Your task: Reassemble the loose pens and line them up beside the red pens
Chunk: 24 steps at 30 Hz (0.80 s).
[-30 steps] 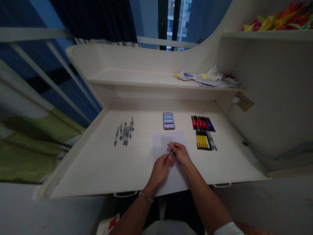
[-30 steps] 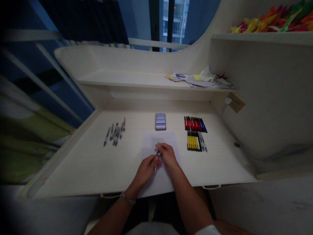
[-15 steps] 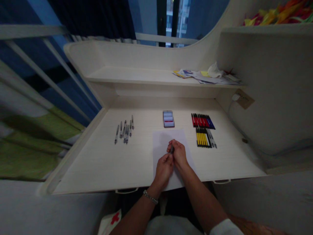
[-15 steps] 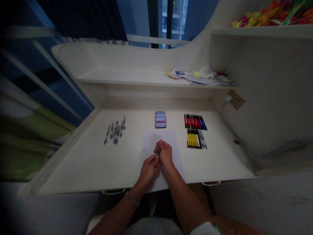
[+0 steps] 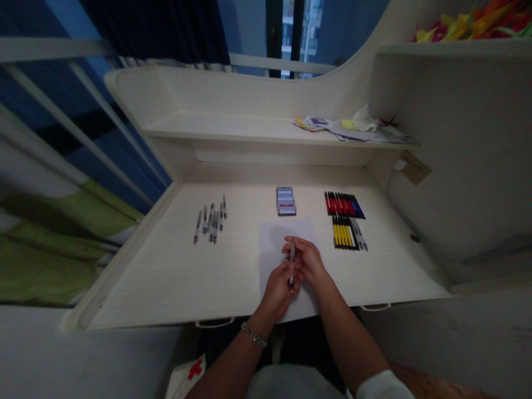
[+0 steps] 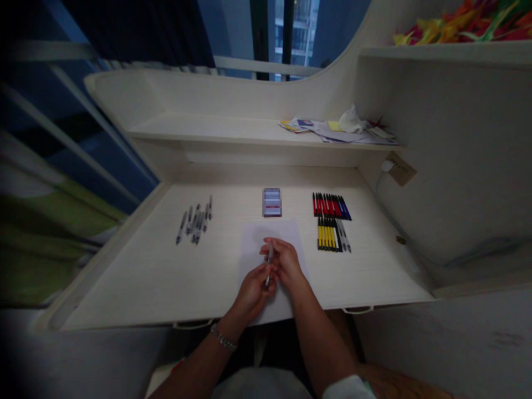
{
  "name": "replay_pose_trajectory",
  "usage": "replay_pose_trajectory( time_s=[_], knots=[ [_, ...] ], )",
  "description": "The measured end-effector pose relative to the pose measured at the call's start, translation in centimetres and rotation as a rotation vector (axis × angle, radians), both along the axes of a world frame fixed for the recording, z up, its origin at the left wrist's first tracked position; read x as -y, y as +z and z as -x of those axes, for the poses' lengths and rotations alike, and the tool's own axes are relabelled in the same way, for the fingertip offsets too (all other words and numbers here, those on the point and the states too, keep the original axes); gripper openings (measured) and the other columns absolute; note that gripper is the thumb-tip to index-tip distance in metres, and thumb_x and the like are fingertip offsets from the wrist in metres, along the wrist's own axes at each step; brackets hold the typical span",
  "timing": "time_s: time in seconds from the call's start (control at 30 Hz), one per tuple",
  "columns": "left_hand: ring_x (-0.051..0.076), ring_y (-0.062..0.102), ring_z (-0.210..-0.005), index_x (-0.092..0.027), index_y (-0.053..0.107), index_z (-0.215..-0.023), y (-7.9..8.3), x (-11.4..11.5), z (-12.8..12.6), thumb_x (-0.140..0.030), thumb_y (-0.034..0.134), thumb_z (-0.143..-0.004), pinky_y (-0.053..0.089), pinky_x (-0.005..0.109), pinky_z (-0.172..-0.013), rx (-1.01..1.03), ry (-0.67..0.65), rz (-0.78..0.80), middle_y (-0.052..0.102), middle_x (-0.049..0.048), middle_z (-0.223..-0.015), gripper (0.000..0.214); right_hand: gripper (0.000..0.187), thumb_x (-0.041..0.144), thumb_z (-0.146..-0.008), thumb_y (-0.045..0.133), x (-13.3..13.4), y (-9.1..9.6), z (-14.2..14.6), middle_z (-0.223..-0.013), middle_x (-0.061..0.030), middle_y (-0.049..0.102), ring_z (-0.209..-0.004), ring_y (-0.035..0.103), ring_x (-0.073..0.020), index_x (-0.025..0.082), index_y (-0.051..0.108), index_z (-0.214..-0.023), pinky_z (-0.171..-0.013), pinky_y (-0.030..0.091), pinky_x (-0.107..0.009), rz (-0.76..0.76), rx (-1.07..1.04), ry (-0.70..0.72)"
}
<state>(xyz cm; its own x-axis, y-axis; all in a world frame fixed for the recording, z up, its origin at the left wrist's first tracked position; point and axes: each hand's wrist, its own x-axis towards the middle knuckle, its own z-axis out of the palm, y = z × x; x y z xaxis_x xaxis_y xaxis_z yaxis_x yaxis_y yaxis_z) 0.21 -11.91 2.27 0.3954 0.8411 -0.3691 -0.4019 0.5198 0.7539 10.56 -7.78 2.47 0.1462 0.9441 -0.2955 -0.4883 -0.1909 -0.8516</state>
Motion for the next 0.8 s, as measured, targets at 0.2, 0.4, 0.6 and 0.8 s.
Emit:
replay_pose_trajectory(
  time_s=[0.2, 0.4, 0.6, 0.8],
  knots=[
    [0.01, 0.057, -0.055, -0.016, 0.06, -0.097, -0.09, -0.06, 0.69, -0.045, 0.07, -0.072, 0.044, 0.023, -0.056, -0.025, -0.006, -0.036, 0.063, 0.0025, -0.073, 0.039, 0.036, 0.045, -0.065, 0.074, 0.06, -0.03, 0.18, -0.069, -0.0023, 0.066, -0.047, 0.05, -0.0092, 0.016, 0.065, -0.085, -0.04, 0.033, -0.02, -0.004, 0.114, -0.067],
    [0.01, 0.057, -0.052, -0.018, 0.057, -0.111, -0.14, -0.2, 1.06, -0.046, 0.067, -0.075, 0.043, 0.023, -0.052, -0.052, -0.031, -0.077, 0.065, 0.0032, -0.076, 0.047, 0.039, 0.048, -0.065, 0.072, 0.13, 0.27, 0.27, -0.071, -0.0039, 0.067, -0.057, 0.057, -0.0123, 0.015, 0.066, -0.085, -0.048, 0.041, -0.021, -0.023, 0.117, -0.055],
    [0.013, 0.062, -0.059, -0.016, 0.058, -0.103, -0.35, -0.25, 0.93, -0.041, 0.067, -0.076, 0.049, 0.028, -0.06, -0.004, -0.025, -0.083, 0.067, 0.0074, -0.088, 0.038, 0.042, 0.05, -0.065, 0.071, 0.14, 0.11, 0.11, -0.075, -0.0057, 0.068, -0.059, 0.058, -0.0131, 0.015, 0.066, -0.088, -0.047, 0.041, -0.022, -0.005, 0.089, 0.015],
    [0.015, 0.064, -0.066, -0.013, 0.06, -0.101, -0.66, -0.38, 0.74, -0.037, 0.068, -0.076, 0.05, 0.03, -0.066, -0.008, -0.006, -0.123, 0.068, 0.0098, -0.089, 0.035, 0.037, 0.047, -0.064, 0.074, 0.36, 0.01, 0.0, -0.068, -0.0002, 0.065, -0.045, 0.048, -0.0076, 0.017, 0.064, -0.083, -0.042, 0.035, -0.02, 0.004, 0.185, -0.047]
  ],
)
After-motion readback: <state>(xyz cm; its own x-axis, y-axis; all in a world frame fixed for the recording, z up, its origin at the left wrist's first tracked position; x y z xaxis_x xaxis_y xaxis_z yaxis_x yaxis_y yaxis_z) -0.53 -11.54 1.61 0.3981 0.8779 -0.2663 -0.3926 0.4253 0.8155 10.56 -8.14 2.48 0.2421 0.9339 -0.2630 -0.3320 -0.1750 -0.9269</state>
